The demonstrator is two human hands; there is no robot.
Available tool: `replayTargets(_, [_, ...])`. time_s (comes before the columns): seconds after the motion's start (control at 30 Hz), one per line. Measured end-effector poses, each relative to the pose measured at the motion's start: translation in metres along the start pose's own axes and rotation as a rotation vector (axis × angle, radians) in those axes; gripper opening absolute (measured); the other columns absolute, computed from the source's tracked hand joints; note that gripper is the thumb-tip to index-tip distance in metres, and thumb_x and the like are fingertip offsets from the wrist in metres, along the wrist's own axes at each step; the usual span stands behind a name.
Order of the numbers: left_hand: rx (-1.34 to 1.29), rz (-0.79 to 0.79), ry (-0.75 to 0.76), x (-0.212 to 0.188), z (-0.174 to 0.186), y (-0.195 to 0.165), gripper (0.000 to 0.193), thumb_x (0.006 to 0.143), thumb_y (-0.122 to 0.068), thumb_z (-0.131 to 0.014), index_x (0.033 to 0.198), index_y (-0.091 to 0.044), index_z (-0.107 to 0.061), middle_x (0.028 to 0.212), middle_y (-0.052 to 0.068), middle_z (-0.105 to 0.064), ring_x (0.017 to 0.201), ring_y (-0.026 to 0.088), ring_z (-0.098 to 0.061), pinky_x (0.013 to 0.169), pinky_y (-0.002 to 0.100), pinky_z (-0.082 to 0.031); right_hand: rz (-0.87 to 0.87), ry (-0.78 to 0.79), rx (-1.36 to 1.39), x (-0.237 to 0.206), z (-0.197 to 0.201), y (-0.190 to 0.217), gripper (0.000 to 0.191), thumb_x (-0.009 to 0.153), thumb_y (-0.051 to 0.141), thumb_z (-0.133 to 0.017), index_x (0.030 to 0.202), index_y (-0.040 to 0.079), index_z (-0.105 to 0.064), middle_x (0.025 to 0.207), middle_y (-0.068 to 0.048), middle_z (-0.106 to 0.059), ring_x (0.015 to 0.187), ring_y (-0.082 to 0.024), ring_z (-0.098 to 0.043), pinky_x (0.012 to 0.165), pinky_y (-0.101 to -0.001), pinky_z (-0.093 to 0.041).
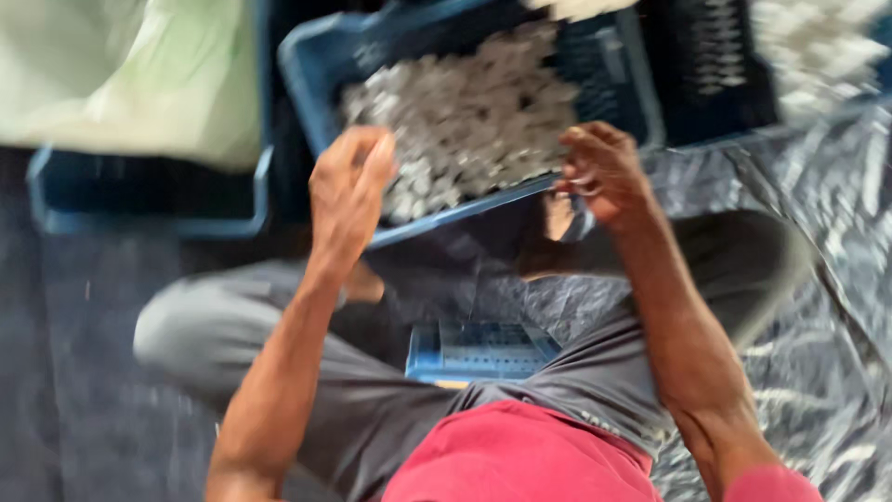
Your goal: The person sits on the floor and repeatedly picks up small white plastic assemblies from a blue basket. They separate the cap from the ring by hand and drop the separated pieces back into the basket. The person continues this repetitive separation process throughout the clip.
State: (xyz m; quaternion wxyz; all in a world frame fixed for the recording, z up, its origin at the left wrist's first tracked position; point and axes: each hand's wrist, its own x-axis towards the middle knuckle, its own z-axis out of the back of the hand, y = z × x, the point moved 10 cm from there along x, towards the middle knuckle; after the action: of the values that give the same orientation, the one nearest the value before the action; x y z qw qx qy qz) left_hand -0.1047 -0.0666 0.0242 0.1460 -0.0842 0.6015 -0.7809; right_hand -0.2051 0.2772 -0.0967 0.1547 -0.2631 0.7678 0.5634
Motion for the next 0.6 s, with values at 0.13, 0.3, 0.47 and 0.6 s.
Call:
replayTargets(0.13, [-0.234,0.162,-0.066,0.021,0.027,0.025,0.034,0.1,-0.036,-0.065,0.107,-0.004,-0.072,0.089,0.0,-0.072,0.079,0.011,-0.075,0.068,0.026,-0.061,0.041,0.222,-0.516,0.026,-0.048,-0.026,0.026,0.094,0.013,-0.074,0.117,0.002,-0.071,0.084,-0.003,-0.068,0.061,-0.012,-0.059,0.049,-0.0268,-0.048])
replayTargets(0.3, [-0.385,0.132,-0.177,0.039,0.057,0.019,0.035,0.1,-0.037,-0.067,0.109,-0.005,-0.073,0.093,-0.001,-0.074,0.08,0.011,-0.076,0.071,0.026,-0.062,0.38,0.534,-1.38,0.076,-0.122,-0.09,0.041,0.083,0.023,-0.082,0.12,0.007,-0.074,0.095,-0.015,-0.076,0.083,-0.028,-0.073,0.075,-0.0408,-0.057])
replayTargets(0.47, [-0.425,0.117,-0.265,0.041,0.083,0.02,0.034,0.101,-0.037,-0.067,0.111,-0.006,-0.075,0.099,0.0,-0.077,0.082,0.012,-0.077,0.072,0.027,-0.061,0.138,0.747,-1.836,0.135,-0.146,-0.196,0.044,0.081,0.024,-0.077,0.125,0.017,-0.072,0.107,-0.017,-0.075,0.096,-0.035,-0.072,0.082,-0.0475,-0.056])
replayTargets(0.6, [-0.495,0.172,-0.299,0.035,0.098,0.029,0.034,0.102,-0.037,-0.068,0.112,-0.006,-0.076,0.102,0.0,-0.077,0.086,0.011,-0.077,0.075,0.027,-0.06,-0.282,0.589,-1.751,0.159,-0.122,-0.248,0.046,0.084,0.024,-0.071,0.129,0.017,-0.068,0.115,-0.018,-0.073,0.103,-0.037,-0.069,0.086,-0.0485,-0.054])
